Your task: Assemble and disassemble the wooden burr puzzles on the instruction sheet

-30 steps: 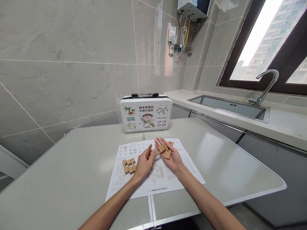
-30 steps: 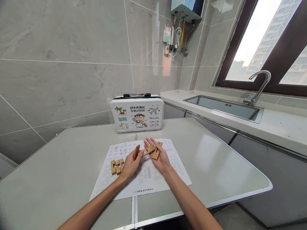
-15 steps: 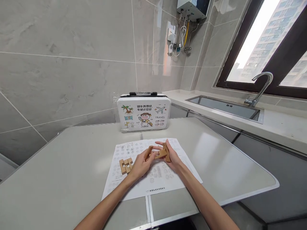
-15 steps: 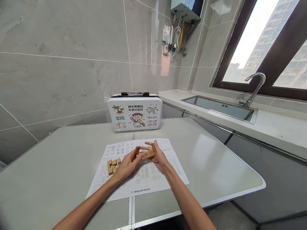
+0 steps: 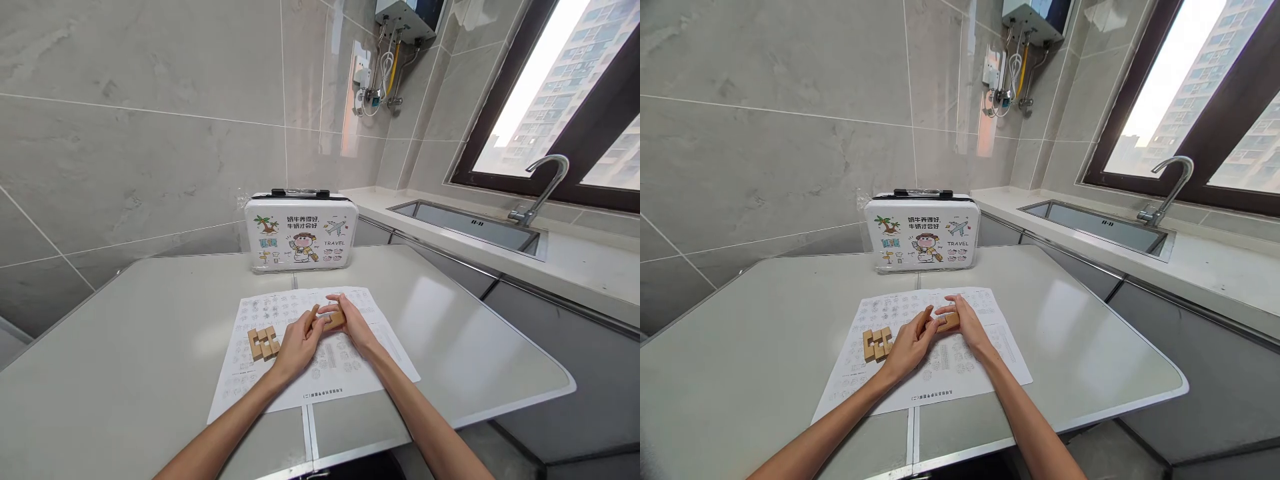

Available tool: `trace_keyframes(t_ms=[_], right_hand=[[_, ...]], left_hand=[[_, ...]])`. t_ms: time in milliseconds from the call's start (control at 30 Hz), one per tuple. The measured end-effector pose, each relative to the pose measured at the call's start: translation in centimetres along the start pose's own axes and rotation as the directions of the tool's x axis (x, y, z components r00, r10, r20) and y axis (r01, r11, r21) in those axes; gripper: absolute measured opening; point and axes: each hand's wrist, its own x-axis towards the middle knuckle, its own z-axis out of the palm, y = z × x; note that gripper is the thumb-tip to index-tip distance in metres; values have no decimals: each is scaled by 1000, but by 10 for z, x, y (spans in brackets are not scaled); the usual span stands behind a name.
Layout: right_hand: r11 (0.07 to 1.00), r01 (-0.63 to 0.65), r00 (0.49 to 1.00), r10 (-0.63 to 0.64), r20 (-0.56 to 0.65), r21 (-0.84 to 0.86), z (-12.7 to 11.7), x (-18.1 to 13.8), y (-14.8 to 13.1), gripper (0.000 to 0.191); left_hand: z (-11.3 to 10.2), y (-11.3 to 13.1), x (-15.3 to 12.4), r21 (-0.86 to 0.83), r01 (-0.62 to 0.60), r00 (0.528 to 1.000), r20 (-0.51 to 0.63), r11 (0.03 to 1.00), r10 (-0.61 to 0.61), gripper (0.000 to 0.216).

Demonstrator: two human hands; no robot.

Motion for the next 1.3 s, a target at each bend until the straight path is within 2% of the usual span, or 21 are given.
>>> trace_keyframes(t_ms=[233, 433, 700, 867, 1100, 1300], right_hand=[[999, -6, 999, 8, 36, -50, 1, -1, 2, 61], [999, 18, 999, -17, 33, -32, 7, -3, 5, 60], [992, 96, 988, -105, -110, -84, 15, -8, 6, 48], [971, 140, 970, -174, -170, -193, 25, -15, 4, 46], [970, 200, 944, -228, -237, -139, 29, -15, 11, 45], [893, 236, 915, -337, -223, -383, 34, -18, 14, 50]], left_hand=[[1, -8, 2, -31, -2, 999, 50, 1000, 4, 56], [5, -7, 0, -55, 0, 1000, 20, 999, 2, 59], [8, -6, -2, 29, -53, 999, 13, 998, 53, 51], [10, -4, -3, 13, -54, 999, 10, 998, 54, 43], [15, -2, -6, 47, -84, 996, -32, 995, 86, 32], [19, -3, -7, 43, -93, 994, -46, 995, 95, 29]])
